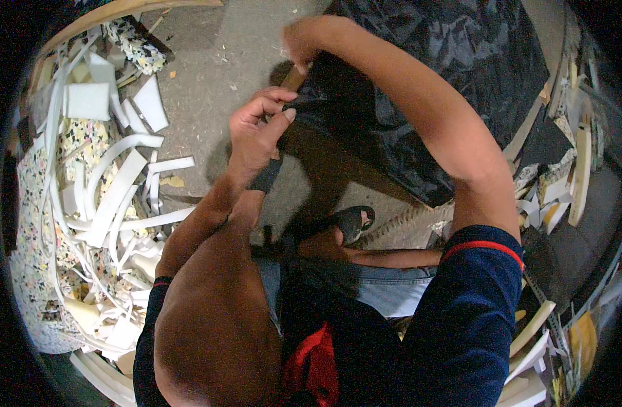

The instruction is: The person staples a black fabric sheet onto a wooden frame using a pneumatic staple gun. They repeatedly pull and smooth the fabric, then staple along the edges to secure it. The frame is flipped to work on different sides.

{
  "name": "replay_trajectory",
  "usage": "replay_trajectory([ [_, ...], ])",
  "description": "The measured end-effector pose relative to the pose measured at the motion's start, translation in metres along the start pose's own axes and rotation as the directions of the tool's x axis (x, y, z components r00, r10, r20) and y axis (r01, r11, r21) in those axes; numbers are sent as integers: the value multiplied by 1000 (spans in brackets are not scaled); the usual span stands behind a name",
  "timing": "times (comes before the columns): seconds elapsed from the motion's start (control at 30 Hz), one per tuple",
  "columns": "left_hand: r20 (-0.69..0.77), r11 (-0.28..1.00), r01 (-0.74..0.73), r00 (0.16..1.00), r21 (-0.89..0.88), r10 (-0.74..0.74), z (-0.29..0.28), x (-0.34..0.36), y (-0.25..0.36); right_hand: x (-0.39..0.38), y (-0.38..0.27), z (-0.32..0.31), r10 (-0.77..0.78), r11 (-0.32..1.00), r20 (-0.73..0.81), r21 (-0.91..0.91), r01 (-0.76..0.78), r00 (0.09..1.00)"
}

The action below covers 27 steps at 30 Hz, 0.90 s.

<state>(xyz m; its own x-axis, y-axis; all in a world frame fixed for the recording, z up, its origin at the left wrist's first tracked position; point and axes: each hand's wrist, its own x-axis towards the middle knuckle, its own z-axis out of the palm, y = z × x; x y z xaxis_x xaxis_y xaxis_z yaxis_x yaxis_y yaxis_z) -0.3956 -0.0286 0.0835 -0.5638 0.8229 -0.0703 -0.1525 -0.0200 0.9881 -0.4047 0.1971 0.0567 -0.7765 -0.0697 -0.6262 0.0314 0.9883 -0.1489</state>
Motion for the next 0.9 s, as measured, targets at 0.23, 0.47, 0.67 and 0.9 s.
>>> replay_trajectory([
  [0.23, -120, 962, 273, 956, 18, -269, -5, -10, -17, -115, -34, -49, 53, 955, -740, 234, 183, 670],
  [0.47, -153, 979, 202, 968, -15, -202, -3, -11, -24, -110, -51, 9, -71, 936, -533, 256, 241, 843],
  [0.67, -111, 881, 454, 876, -135, -468, -1, -12, -17, -98, -34, 7, -85, 889, -318, 404, 216, 944],
  [0.9, -13, 777, 429, 872, -461, -489, 3, -10, -26, -80, -31, 0, -102, 956, -188, 253, 148, 977],
])
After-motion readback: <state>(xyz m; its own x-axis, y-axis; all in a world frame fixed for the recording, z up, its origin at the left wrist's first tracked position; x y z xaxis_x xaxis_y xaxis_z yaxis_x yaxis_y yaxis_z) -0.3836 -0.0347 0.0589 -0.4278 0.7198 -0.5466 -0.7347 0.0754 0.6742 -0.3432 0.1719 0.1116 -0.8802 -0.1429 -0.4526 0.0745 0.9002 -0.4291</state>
